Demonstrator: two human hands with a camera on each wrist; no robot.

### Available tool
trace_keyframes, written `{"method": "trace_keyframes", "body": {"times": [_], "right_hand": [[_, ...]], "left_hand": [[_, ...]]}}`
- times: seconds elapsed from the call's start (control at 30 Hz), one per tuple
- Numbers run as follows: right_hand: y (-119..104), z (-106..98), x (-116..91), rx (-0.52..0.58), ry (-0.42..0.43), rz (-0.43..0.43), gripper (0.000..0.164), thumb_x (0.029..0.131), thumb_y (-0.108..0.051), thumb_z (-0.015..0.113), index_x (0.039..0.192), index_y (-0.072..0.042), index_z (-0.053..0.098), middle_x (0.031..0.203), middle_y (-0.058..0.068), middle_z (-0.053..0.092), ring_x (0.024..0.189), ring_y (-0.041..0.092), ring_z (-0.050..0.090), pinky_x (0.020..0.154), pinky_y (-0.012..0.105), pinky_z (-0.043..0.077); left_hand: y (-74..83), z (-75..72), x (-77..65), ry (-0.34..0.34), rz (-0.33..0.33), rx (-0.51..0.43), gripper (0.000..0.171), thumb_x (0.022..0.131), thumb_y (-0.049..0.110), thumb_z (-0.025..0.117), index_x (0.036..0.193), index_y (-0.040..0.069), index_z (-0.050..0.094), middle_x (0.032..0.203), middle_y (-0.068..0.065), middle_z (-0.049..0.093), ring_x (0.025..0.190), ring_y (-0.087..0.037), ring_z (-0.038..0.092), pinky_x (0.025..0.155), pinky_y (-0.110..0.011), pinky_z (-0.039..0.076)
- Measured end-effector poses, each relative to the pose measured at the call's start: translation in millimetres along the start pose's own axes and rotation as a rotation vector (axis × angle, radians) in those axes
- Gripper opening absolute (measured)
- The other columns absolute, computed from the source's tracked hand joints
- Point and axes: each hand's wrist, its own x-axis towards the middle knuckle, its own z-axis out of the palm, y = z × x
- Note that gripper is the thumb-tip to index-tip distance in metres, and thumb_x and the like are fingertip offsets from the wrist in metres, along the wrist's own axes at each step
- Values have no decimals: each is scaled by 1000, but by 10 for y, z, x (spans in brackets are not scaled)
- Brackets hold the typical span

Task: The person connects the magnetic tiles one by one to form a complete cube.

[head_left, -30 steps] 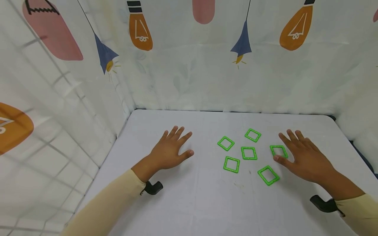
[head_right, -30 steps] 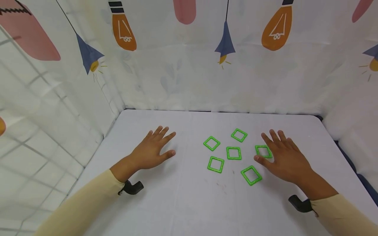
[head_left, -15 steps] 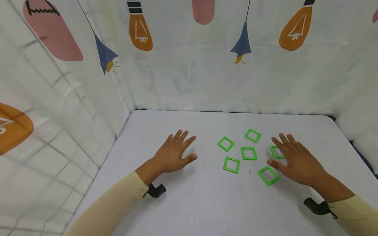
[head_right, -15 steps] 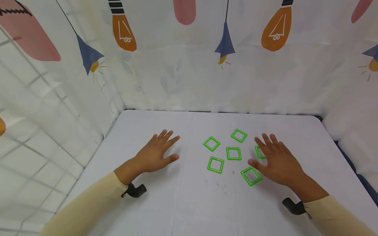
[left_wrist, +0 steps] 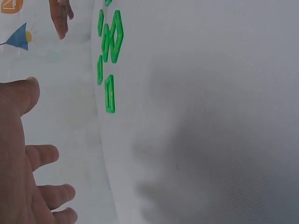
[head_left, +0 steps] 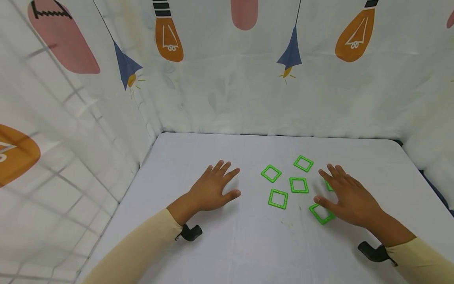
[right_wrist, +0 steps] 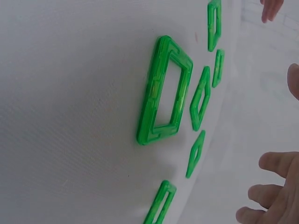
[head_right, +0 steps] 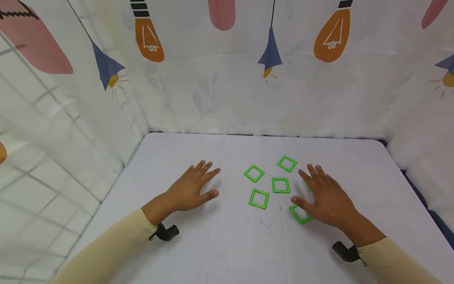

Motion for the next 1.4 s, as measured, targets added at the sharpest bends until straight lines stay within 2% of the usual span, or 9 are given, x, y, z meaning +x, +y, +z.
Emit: {"method": "trace_keyframes", "body": {"times": [0.3,0.6,0.97,1.2,1.4], "right_hand": [[-57,90,21,14,-1,-6,92,94,-67,60,157,-4,39,164,24,26,152,43,15,109,70,23],[-168,155,39,17,35,-21,82,92,-62,67,148,-4,51,155,22,42,140,45,38,105,66,35],[-226,261,88,60,51,-35,75,88,-56,75,145,-10,56,142,15,56,134,38,46,102,61,42],[-312,336,135,39,83,-103,70,87,-56,76,140,-12,62,136,12,60,129,35,52,99,57,46],[-376,393,192,30,77,-137,67,86,-53,79,138,-12,64,133,11,61,124,33,56,98,54,47]], "left_hand": [[62,38,17,-8,21,-12,73,102,69,38,162,26,34,165,-12,29,155,-35,15,121,-56,14],[109,75,47,-14,37,-52,70,102,63,47,160,24,37,163,-11,34,153,-34,20,120,-54,17],[152,166,87,-31,62,-71,70,101,64,47,159,25,39,162,-9,37,153,-32,23,120,-52,21],[193,210,97,-28,99,-65,69,101,61,51,157,23,42,160,-10,40,151,-35,27,118,-55,24],[224,230,107,-33,109,-76,68,101,61,51,157,22,44,159,-10,41,151,-35,28,118,-55,24]]}}
